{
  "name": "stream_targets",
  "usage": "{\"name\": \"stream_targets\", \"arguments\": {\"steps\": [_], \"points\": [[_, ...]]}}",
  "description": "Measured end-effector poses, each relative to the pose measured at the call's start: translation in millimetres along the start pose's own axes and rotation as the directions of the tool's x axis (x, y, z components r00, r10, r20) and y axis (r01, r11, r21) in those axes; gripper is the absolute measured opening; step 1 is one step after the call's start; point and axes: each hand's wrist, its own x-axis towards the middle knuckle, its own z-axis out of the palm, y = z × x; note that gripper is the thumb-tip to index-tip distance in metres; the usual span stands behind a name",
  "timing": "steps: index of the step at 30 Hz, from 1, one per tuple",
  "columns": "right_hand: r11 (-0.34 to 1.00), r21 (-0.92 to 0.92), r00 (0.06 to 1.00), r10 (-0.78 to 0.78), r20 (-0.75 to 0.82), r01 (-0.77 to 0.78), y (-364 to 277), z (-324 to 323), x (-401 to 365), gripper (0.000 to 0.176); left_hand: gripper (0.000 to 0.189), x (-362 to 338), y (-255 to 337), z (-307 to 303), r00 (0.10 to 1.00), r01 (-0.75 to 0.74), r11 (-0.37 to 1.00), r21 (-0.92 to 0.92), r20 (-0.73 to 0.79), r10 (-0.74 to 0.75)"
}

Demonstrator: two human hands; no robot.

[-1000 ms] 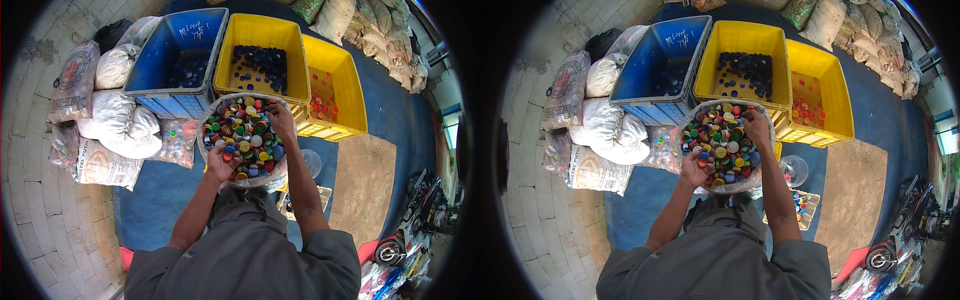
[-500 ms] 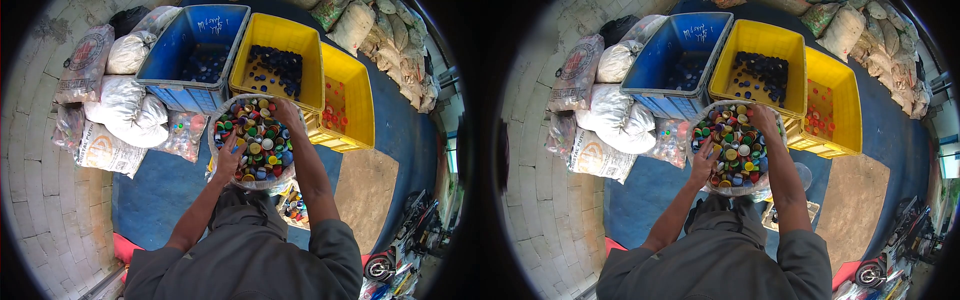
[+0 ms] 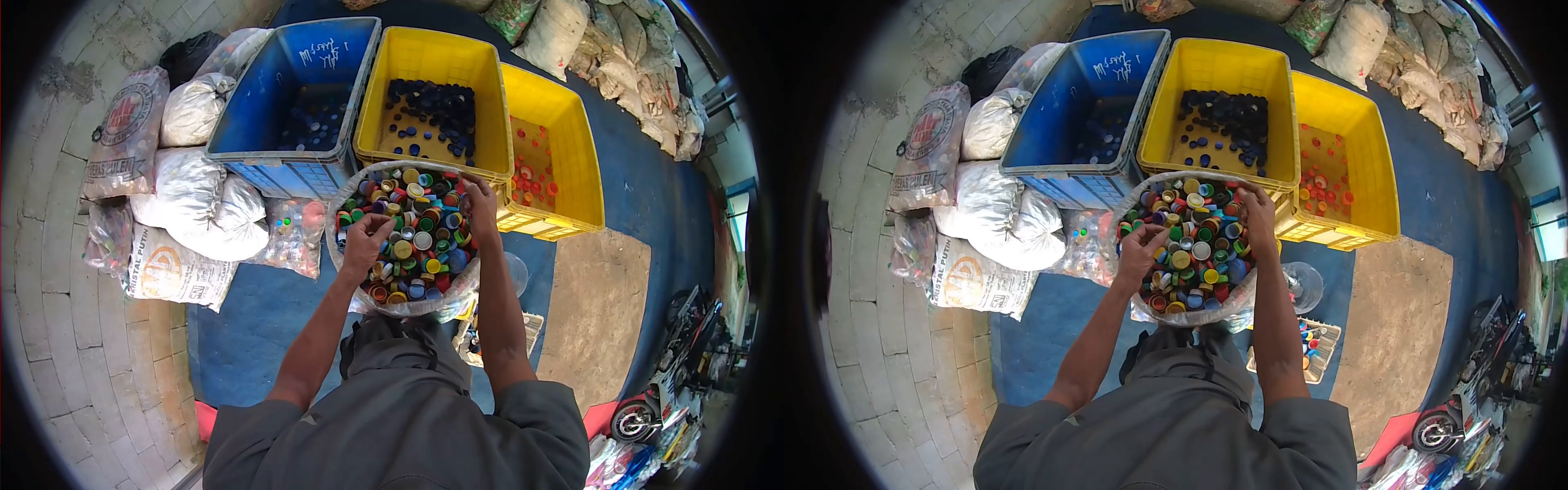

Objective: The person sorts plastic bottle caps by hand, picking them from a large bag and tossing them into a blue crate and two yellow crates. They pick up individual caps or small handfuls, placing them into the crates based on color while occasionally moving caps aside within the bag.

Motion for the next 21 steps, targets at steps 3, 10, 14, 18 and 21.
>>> {"name": "stream_targets", "arguments": {"steps": [3, 10, 14, 18, 21], "points": [[0.907, 0.394, 0.989, 0.137, 0.055, -0.147, 9.9, -23.0, -37.6, 0.029, 0.023, 33.5, 13.4, 18.1, 0.996, -0.087, 0.963, 0.255, 0.052, 0.076], [0.794, 0.562, 0.949, 0.311, -0.046, -0.233, 8.8, -1.4, -125.5, 0.034, 0.041, 117.1, 4.7, 103.6, 0.954, -0.300, 0.687, 0.661, 0.204, 0.221], [0.805, 0.554, 0.974, 0.222, 0.051, -0.212, 16.1, -1.2, -159.2, 0.035, 0.058, 141.1, 11.5, 140.3, 0.988, -0.141, 0.509, 0.849, 0.152, 0.020], [0.811, 0.544, 0.971, 0.235, 0.035, -0.215, 10.6, 4.8, -186.6, 0.032, 0.064, 149.9, 19.5, 158.3, 0.997, -0.045, 0.387, 0.921, 0.065, -0.040], [0.810, 0.545, 0.968, 0.250, 0.014, -0.217, 14.1, 4.0, -195.5, 0.032, 0.065, 157.7, 9.6, 158.1, 0.998, -0.042, 0.408, 0.912, 0.061, -0.033]]}}
